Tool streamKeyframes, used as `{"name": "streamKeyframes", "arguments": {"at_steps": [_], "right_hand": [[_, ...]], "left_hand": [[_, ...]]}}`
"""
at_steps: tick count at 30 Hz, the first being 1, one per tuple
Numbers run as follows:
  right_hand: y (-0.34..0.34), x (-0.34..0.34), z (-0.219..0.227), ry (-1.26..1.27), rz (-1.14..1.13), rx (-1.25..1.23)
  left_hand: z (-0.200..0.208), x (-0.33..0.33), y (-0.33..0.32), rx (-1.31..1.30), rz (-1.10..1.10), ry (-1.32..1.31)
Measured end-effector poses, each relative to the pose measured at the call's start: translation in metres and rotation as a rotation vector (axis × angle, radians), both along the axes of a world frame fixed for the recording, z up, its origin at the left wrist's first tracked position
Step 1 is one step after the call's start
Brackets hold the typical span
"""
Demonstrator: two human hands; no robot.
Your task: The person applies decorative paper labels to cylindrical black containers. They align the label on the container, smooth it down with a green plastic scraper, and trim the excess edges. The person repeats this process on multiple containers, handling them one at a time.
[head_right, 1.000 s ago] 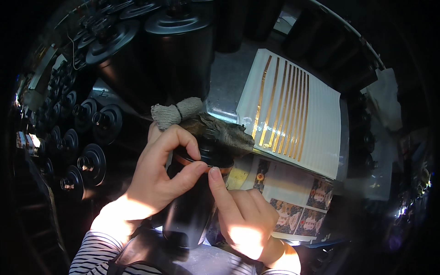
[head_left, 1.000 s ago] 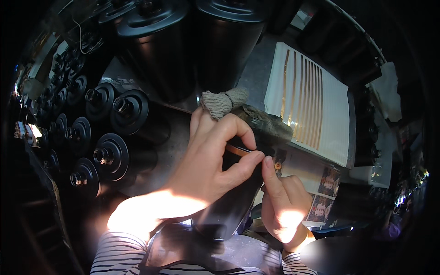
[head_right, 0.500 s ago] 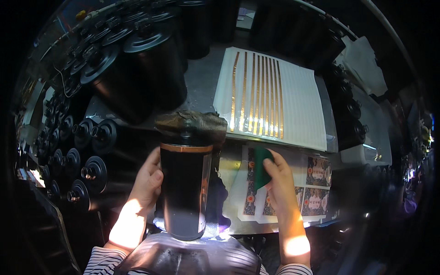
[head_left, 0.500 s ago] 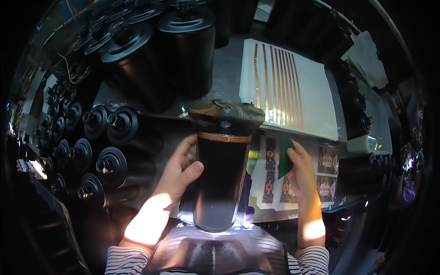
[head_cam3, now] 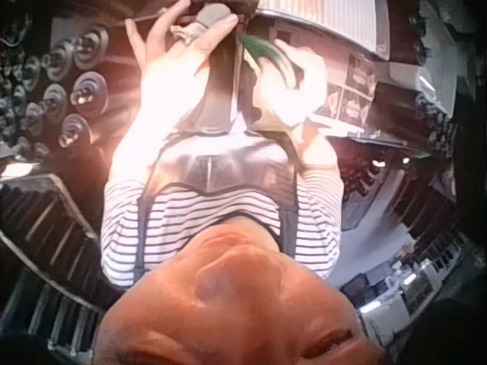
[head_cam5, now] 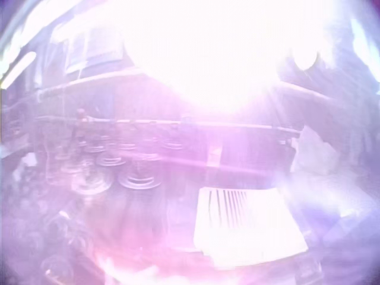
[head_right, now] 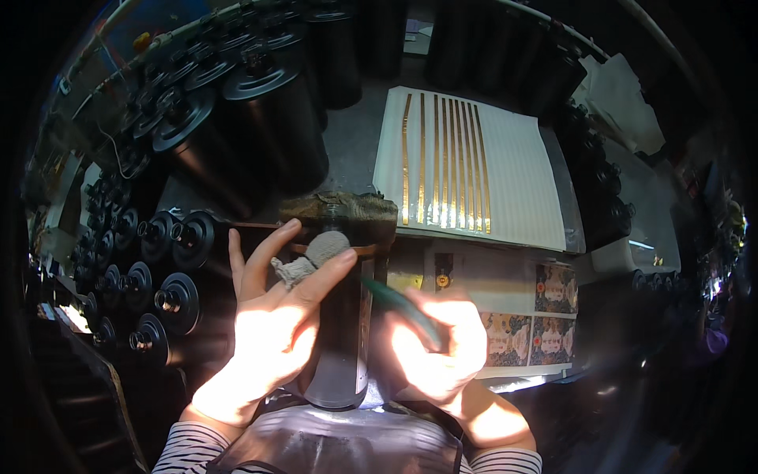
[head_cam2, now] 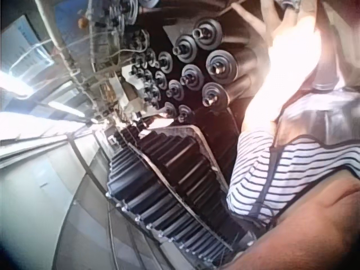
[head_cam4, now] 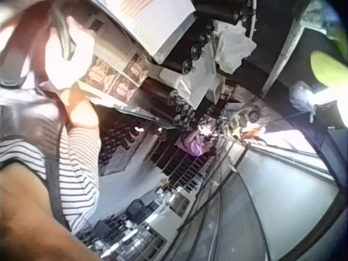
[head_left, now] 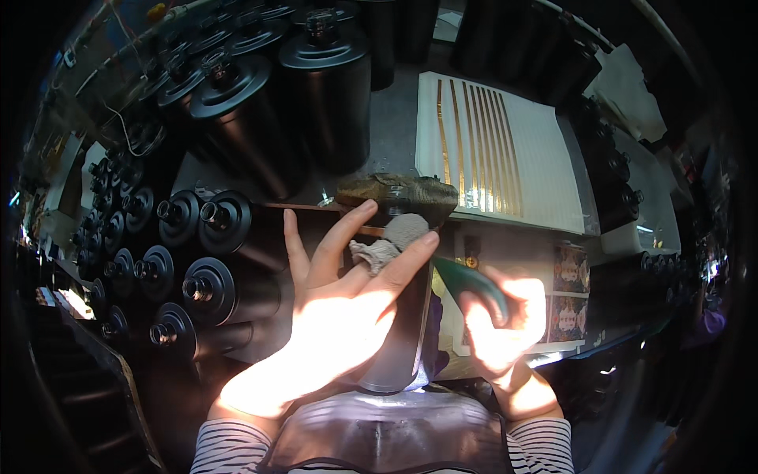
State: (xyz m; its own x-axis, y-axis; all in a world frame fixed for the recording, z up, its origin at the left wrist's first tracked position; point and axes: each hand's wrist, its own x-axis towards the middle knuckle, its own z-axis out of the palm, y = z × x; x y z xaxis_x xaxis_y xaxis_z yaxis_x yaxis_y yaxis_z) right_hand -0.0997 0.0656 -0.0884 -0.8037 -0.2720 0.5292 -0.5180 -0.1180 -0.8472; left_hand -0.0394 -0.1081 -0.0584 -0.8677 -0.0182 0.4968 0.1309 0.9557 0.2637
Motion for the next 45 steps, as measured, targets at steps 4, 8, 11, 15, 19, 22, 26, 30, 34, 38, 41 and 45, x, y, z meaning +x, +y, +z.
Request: {"name": "streamKeyframes", "arguments": {"at_steps": [4,8,11,15,19,22,26,30,34,38,41,45], "right_hand": [[0.001,-0.021,-0.013,-0.354,-0.243,0.100],[-0.001,-0.027,-0.027,-0.376,-0.286,0.160],[-0.019,-0.014,-0.017,0.280,-0.307,0.272],[-0.052,-0.005,0.038,0.815,0.032,0.611],[-0.045,-0.005,0.037,0.380,0.111,0.260],[-0.015,-0.008,0.014,0.101,-0.142,0.175],[-0.005,-0.018,-0.018,-0.202,-0.327,0.116],[-0.012,-0.026,-0.023,-0.287,-0.322,0.153],[-0.023,-0.010,-0.017,0.064,-0.434,0.168],[-0.056,0.011,0.023,0.672,-0.056,0.454],[-0.057,0.006,0.041,0.414,0.296,0.387],[-0.003,-0.005,0.021,-0.207,0.411,0.058]], "left_hand": [[0.018,-0.012,0.012,0.081,-0.197,-0.169],[-0.005,-0.003,-0.017,0.362,-0.164,0.064],[-0.028,0.007,-0.010,1.528,-0.187,0.041],[-0.049,0.005,-0.017,1.725,-0.067,-0.477],[-0.042,0.013,-0.003,1.491,-0.054,-0.069],[-0.025,0.014,-0.010,0.604,-0.056,-0.032],[0.007,-0.002,0.000,0.114,-0.129,-0.133],[0.014,-0.019,0.007,0.158,-0.269,-0.131],[-0.022,0.009,-0.025,0.771,-0.071,0.124],[-0.054,0.009,-0.018,1.704,0.014,-0.278],[-0.050,0.010,-0.018,1.603,-0.029,-0.163],[-0.031,0.016,-0.021,0.636,-0.134,-0.050]]}}
